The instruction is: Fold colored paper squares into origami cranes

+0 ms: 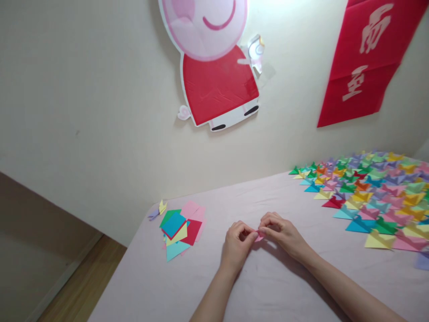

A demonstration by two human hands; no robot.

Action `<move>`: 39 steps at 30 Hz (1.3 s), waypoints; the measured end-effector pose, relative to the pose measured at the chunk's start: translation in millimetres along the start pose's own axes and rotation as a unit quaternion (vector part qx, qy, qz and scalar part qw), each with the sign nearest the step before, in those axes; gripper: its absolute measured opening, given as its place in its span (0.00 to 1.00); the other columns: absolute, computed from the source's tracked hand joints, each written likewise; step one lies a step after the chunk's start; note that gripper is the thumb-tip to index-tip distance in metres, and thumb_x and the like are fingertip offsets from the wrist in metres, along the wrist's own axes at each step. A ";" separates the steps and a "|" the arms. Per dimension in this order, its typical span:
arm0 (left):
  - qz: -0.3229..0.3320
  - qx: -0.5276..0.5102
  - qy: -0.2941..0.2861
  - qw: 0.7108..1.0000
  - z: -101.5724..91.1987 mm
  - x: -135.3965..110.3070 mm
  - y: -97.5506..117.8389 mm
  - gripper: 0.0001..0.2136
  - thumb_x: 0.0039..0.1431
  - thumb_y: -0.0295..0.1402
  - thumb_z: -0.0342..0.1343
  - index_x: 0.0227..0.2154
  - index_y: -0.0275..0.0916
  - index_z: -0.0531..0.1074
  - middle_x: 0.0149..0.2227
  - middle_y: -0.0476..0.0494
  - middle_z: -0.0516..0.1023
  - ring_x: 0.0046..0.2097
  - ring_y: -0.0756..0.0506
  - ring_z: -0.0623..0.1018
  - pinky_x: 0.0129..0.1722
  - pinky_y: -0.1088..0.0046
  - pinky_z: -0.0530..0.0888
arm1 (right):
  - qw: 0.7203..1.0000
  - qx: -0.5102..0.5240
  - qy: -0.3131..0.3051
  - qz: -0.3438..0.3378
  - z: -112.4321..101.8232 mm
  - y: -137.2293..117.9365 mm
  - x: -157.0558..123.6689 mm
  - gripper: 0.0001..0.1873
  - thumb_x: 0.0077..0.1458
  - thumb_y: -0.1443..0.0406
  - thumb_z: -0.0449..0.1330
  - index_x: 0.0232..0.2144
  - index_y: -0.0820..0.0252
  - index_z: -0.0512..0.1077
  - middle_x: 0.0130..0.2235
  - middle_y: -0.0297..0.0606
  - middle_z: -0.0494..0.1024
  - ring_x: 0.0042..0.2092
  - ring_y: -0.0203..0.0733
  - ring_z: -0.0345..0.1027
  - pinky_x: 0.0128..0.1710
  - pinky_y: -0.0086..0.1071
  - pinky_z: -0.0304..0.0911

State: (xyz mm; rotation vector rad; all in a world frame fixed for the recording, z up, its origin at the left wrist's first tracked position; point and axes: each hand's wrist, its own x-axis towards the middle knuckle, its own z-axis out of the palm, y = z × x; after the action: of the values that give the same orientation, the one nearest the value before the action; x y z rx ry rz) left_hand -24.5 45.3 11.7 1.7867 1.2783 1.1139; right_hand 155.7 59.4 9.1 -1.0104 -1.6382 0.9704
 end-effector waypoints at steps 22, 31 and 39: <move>0.043 -0.067 0.140 0.987 11.6 -1.9 7.3 0.08 0.62 0.35 0.57 0.28 0.40 0.71 0.34 0.47 0.73 0.39 0.46 0.74 0.41 0.71 0.69 | 0.983 0.152 0.050 0.091 31.0 -8.7 -3.0 0.21 0.49 0.45 0.64 0.27 0.57 0.75 0.29 0.35 0.76 0.33 0.42 0.68 0.34 0.35 0.64; -0.008 -0.120 0.133 0.984 15.2 -2.5 4.6 0.05 0.60 0.34 0.57 0.30 0.39 0.71 0.36 0.47 0.74 0.40 0.46 0.74 0.37 0.74 0.70 | 0.989 0.098 0.071 0.086 29.4 -0.4 -6.2 0.18 0.53 0.49 0.62 0.32 0.58 0.76 0.31 0.36 0.77 0.33 0.42 0.69 0.35 0.35 0.64; -0.053 -0.098 0.063 0.992 15.9 -2.9 5.8 0.05 0.59 0.35 0.57 0.34 0.40 0.74 0.32 0.49 0.75 0.35 0.47 0.72 0.37 0.73 0.68 | 0.995 0.064 0.065 0.051 27.8 -6.1 -6.9 0.17 0.58 0.49 0.58 0.30 0.56 0.75 0.32 0.37 0.77 0.36 0.44 0.69 0.39 0.37 0.65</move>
State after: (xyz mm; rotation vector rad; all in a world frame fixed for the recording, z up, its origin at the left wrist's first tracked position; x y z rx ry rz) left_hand -8.3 40.2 9.4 1.5077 1.2730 1.2638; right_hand 129.3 47.0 6.0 -1.0558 -1.4117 1.0416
